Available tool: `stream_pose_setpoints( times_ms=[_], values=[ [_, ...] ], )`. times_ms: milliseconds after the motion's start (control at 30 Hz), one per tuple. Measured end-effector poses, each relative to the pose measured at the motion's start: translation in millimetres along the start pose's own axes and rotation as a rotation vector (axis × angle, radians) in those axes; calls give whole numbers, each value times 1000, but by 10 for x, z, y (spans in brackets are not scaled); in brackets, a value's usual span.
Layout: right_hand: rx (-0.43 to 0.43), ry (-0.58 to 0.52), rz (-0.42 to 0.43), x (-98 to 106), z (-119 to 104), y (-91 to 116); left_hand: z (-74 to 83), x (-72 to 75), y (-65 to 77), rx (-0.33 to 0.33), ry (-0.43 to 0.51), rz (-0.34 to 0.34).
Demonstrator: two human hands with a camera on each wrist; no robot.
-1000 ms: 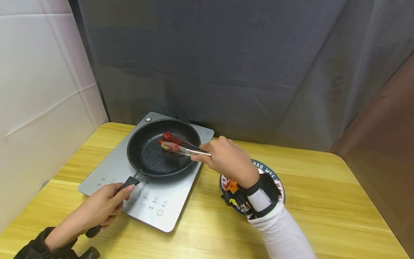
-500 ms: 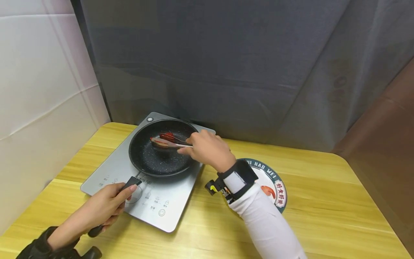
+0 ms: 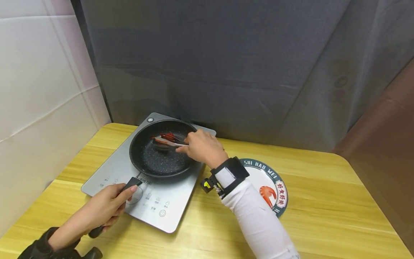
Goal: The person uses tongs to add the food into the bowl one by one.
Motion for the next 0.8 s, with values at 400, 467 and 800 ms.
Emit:
stream_pose_setpoints(
  times_ms=[400, 467, 800],
  values=[
    [-51, -10, -23, -33, -52, -47, -5, 7, 7, -12, -12, 4],
    [-63, -14, -22, -37, -51, -45, -2, 8, 6, -12, -14, 4],
    [-86, -30, 4, -92, -42, -58, -15, 22, 3, -3, -20, 11]
  ],
)
Point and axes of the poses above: each hand's wrist, its own y-axis away from the middle knuckle, its own x-axis out of the back of the hand, z = x × y, the point moved 1 cm from there along -y, towards the middle knuckle, and after that the axes turned 13 degrees about x, right-handed, at the moved point
